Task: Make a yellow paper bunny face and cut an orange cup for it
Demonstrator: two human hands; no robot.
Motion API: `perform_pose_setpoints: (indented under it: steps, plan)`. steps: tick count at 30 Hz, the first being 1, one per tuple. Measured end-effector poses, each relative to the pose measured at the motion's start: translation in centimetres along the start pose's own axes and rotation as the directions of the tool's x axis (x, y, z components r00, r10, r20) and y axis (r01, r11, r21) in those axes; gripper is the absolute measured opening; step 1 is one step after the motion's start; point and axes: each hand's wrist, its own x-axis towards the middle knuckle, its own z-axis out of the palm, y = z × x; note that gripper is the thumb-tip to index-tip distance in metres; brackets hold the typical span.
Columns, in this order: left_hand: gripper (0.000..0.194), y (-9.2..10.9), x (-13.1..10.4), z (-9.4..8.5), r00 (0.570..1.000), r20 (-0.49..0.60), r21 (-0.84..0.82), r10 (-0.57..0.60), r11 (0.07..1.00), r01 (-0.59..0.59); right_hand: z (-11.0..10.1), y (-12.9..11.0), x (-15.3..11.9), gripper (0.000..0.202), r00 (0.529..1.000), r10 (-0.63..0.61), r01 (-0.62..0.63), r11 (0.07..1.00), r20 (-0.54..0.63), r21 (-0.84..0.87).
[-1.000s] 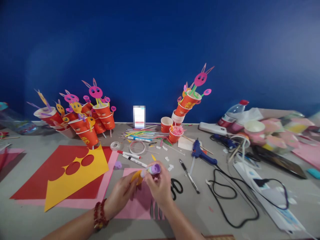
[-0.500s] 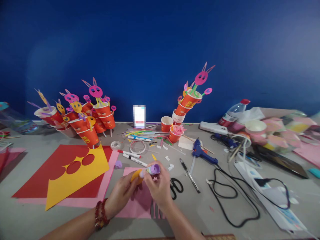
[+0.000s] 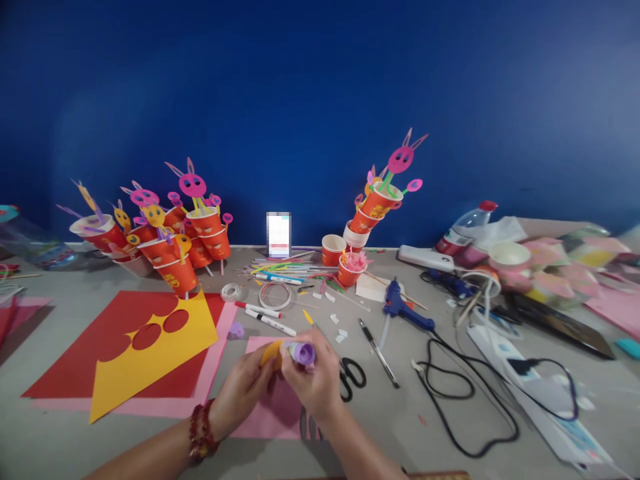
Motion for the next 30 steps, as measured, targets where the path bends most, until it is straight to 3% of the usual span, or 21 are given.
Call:
perform_pose_setpoints:
  steps: [5, 14, 19, 23, 27, 30]
  plan:
    - [0.025, -0.4, 0.0, 0.1, 1.000, 0.005, 0.012, 0.022, 1.000, -0.022, 0.3, -0.5, -0.2, 0.010, 0.998, -0.056, 0.056, 0.996, 0.001, 0.073]
    - [0.026, -0.4, -0.1, 0.0, 0.999, 0.035, 0.011, -0.009, 1.000, 0.008, 0.1, 0.2, -0.1, 0.005, 0.998, 0.068, -0.067, 0.995, -0.003, 0.067]
    - [0.024, -0.5, -0.1, 0.1, 1.000, 0.025, 0.018, 0.009, 1.000, -0.009, 0.3, 0.2, -0.2, 0.005, 0.998, 0.055, -0.060, 0.991, 0.040, 0.118]
    - [0.026, -0.4, -0.1, 0.0, 0.999, 0.035, 0.032, -0.014, 0.999, 0.013, 0.1, 0.6, -0.2, 0.005, 0.995, 0.099, -0.100, 0.991, 0.010, 0.093]
    - [0.025, -0.3, -0.2, -0.1, 1.000, 0.029, 0.046, 0.010, 0.999, -0.011, -0.1, 0.6, -0.1, 0.004, 0.999, 0.043, -0.045, 0.997, 0.027, 0.059]
    - [0.029, -0.5, -0.3, -0.2, 0.999, 0.031, 0.005, -0.032, 0.999, 0.032, -0.5, 0.8, 0.3, 0.005, 0.999, 0.050, -0.050, 0.999, 0.013, -0.015]
